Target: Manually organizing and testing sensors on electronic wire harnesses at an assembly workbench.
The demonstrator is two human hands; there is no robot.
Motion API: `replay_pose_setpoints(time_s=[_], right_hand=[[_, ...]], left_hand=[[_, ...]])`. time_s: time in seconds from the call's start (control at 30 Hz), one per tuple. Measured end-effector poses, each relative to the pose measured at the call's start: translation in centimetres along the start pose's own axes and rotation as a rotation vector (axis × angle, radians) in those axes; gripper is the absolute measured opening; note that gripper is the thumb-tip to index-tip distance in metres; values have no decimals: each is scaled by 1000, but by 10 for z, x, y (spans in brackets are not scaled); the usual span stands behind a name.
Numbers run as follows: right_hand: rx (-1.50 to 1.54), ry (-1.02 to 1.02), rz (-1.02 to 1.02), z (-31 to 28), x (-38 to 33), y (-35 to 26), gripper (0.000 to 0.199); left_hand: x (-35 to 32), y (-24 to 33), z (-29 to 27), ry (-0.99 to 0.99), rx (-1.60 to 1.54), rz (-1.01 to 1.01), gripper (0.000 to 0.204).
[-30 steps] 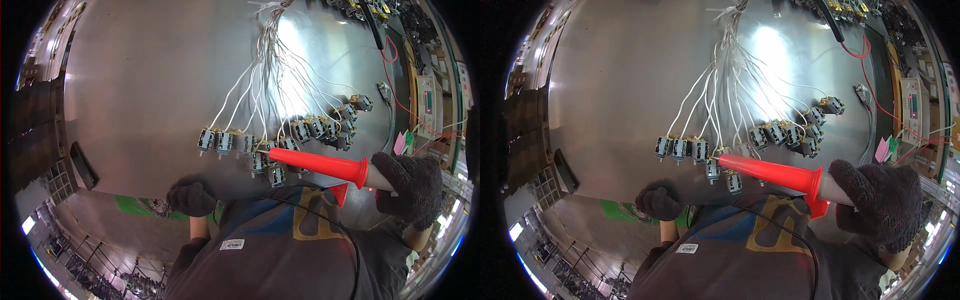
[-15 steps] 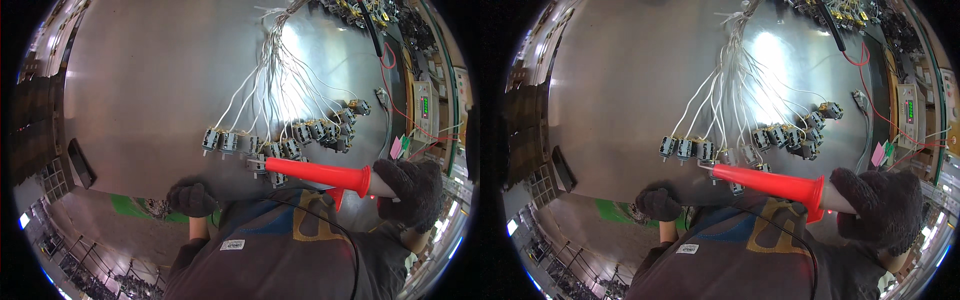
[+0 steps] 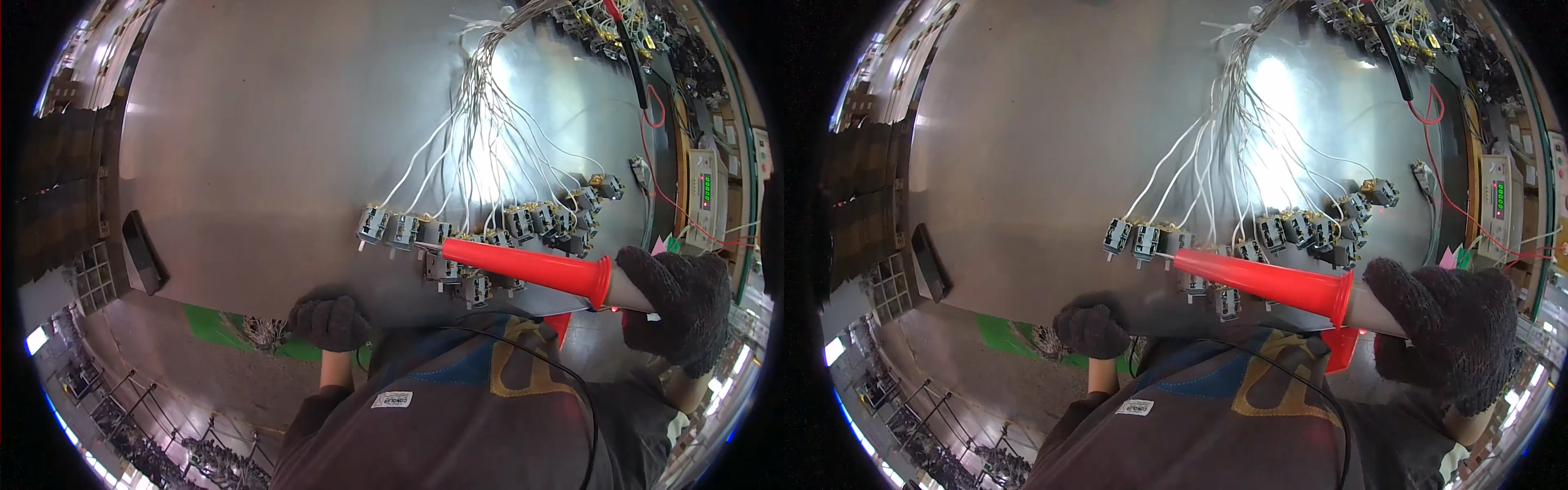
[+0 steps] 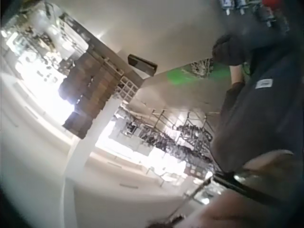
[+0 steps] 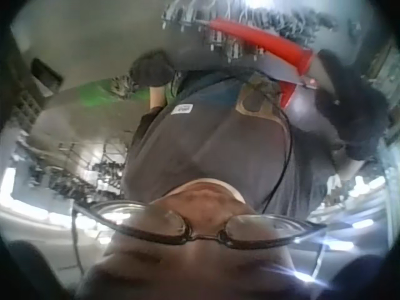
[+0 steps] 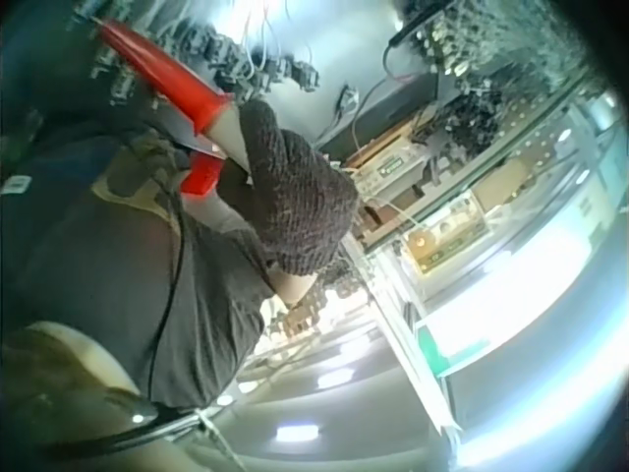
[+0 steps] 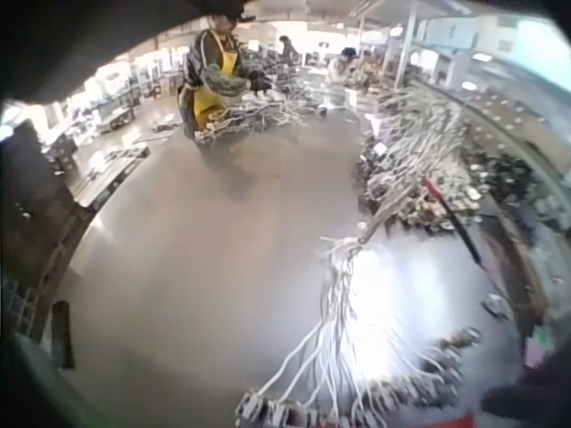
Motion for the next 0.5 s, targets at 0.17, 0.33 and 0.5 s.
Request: replay_pose_setpoints(time_s=[0.17, 0.33, 0.5], right_hand=[[-58, 22, -6, 4, 1, 1, 79], [-30, -3, 34, 0, -2, 4, 76], [-27, 4, -6, 4, 10, 3, 76]], left_hand=[[-14, -5, 9, -25, -3, -3, 12], [-22, -6, 12, -18, -20, -15, 12], [-35, -8, 10, -38, 3, -22, 13]])
Point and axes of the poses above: each hand's wrist, its own x-axis towards the middle knuckle, its own z-axis out of the palm, y = z × x, the point moved 10 cm from there along x, towards the middle knuckle, and after that the axes turned 1 degree about x, right-handed, at the moved point
